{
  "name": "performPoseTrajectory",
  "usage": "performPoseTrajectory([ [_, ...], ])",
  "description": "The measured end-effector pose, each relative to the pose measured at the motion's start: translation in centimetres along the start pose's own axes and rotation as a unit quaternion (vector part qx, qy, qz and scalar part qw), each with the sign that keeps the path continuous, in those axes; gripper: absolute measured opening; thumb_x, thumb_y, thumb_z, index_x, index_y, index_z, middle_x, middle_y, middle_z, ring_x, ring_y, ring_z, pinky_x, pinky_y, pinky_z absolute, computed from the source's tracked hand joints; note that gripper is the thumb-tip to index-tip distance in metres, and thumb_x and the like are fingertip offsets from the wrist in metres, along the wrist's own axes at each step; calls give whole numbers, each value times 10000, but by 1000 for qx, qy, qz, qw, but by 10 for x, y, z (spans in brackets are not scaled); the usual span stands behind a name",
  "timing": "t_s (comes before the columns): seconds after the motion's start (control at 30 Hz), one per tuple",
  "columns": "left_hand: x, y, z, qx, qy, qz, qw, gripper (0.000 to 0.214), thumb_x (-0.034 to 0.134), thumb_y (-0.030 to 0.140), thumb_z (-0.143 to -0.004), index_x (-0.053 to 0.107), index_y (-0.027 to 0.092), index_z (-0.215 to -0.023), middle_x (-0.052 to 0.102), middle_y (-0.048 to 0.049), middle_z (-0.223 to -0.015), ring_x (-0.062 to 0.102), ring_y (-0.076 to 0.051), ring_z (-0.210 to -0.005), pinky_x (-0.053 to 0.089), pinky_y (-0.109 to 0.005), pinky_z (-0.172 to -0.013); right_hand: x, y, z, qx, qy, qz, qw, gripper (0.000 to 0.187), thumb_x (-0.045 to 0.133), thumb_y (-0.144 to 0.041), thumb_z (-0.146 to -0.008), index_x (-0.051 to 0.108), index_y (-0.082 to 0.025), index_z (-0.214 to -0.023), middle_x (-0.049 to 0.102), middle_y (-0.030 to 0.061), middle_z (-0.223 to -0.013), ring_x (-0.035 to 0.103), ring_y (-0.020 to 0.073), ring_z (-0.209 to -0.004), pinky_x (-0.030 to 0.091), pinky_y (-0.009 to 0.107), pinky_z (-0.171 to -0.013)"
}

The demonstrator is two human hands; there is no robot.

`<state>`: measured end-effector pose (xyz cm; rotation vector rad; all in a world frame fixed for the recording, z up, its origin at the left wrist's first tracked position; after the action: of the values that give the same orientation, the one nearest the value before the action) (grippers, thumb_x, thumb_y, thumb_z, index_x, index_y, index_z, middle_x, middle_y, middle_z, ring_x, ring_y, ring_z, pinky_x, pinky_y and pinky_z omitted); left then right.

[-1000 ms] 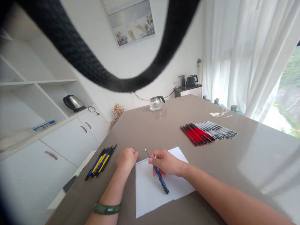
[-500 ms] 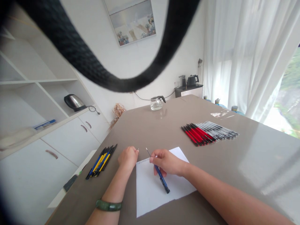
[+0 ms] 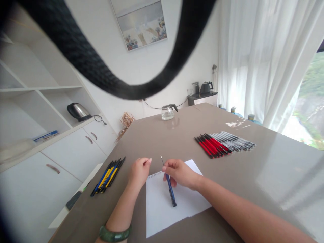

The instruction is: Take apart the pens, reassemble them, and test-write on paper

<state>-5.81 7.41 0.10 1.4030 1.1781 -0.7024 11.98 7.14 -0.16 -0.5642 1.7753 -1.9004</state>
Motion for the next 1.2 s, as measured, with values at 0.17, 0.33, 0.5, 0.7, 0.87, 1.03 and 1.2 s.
performPoseTrajectory([
  [0.17, 3, 26, 27, 54, -201, 344, 916, 417, 378, 447, -786, 610, 118, -895, 642, -79, -786, 564, -147, -640, 409, -232, -540, -6, 3, -6, -14, 71, -78, 994, 268, 533, -409, -698, 506, -143, -690, 580, 8, -598, 530, 86, -490, 427, 229, -514],
  [0.33, 5, 31, 35, 39, -249, 427, 869, 282, 540, 300, -701, 611, 109, -895, 637, -88, -786, 560, -173, -711, 419, -246, -565, -7, 7, -9, 3, 81, -90, 993, 274, 566, -406, -669, 567, -132, -677, 558, 4, -539, 525, 92, -502, 426, 231, -525],
  [0.5, 13, 25, 34, 41, -243, 411, 878, 196, 520, 277, -703, 620, 116, -757, 595, -50, -664, 509, -129, -578, 408, -246, -530, -9, 8, -10, -1, 125, -57, 991, 291, 541, -410, -686, 598, -126, -659, 542, 11, -544, 490, 85, -475, 396, 216, -467],
  [0.7, 17, 26, 37, 31, -257, 416, 872, 174, 534, 279, -687, 591, 119, -723, 576, -41, -657, 493, -118, -565, 407, -242, -529, -18, 2, -11, -45, 182, -80, 979, 281, 542, -395, -691, 582, -119, -660, 510, -2, -541, 456, 71, -451, 387, 209, -445],
  [0.87, 12, 29, 40, 4, -269, 416, 869, 151, 533, 266, -683, 564, 119, -698, 554, -25, -622, 460, -88, -497, 391, -227, -498, -27, 2, -12, -67, 215, -60, 973, 304, 526, -424, -697, 546, -127, -639, 490, -5, -512, 442, 70, -427, 379, 204, -424],
  [1.03, 8, 30, 43, 0, -314, 423, 850, 124, 545, 233, -668, 548, 114, -702, 563, -34, -650, 468, -78, -472, 395, -223, -486, -36, 0, -25, -29, 235, 72, 969, 318, 398, -434, -766, 506, -144, -693, 548, 27, -609, 438, 58, -415, 361, 184, -386],
  [1.2, 4, 29, 45, 11, -365, 433, 824, 164, 580, 260, -656, 550, 112, -720, 550, -22, -596, 498, -90, -472, 401, -227, -490, -28, -1, -61, 45, 166, 209, 963, 267, 452, -368, -732, 527, -146, -602, 595, 39, -574, 417, 56, -354, 310, 178, -330],
])
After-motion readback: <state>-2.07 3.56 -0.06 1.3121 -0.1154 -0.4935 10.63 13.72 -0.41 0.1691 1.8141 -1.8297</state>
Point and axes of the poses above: each hand's wrist, its own z-axis away from the middle knuckle, its own x-axis out of the palm, y = z × x, the point moved 1 cm from there along -z, towards the middle knuckle
